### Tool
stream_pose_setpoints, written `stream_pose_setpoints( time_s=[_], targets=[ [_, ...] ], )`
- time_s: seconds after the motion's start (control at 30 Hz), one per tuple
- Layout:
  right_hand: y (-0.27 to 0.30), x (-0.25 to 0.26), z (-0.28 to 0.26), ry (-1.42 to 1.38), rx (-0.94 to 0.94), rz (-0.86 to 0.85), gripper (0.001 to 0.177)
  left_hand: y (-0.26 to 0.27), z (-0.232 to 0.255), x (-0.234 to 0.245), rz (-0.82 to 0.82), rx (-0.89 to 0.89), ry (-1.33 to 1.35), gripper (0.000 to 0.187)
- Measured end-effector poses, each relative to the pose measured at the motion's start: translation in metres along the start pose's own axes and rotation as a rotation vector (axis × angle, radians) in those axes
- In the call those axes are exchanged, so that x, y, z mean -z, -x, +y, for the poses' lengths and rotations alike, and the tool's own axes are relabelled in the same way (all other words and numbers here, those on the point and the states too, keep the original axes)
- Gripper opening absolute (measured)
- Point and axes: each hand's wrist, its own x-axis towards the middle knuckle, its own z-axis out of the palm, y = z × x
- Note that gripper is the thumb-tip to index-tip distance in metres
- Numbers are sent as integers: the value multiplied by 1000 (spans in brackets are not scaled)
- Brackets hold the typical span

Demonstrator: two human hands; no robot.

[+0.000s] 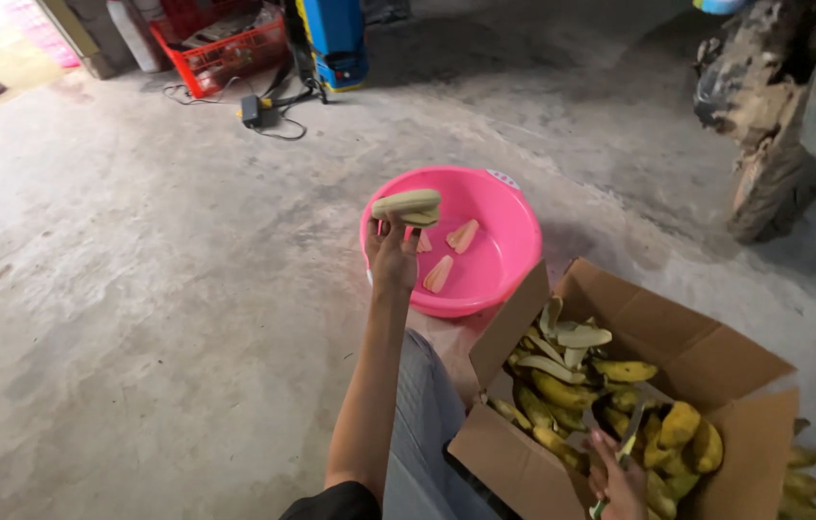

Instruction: The person is peeling bananas using a knife and placing them in a pink basin.

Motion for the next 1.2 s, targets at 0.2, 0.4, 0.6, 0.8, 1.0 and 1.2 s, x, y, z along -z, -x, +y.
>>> stream_pose_setpoints(
  time_s=[0.2,0.4,0.6,0.8,1.0,1.2],
  targets=[
    [-203,46,85,-164,169,-358,56,6,32,-19,-49,-158,108,46],
    [-263,40,106,-777,-249,-263,65,-7,13,-6,18,-111,214,46],
    [-215,49,100,-17,56,-393,63,5,3,-15,233,-6,193,33],
    [-131,48,68,-4,9,-328,61,19,2,-31,184,6,131,25],
    [-20,8,14,13,33,-89,54,22,10,-56,84,-66,119,39],
    [3,5,3,15,25,-52,53,21,6,-53,85,-102,138,55]
  ],
)
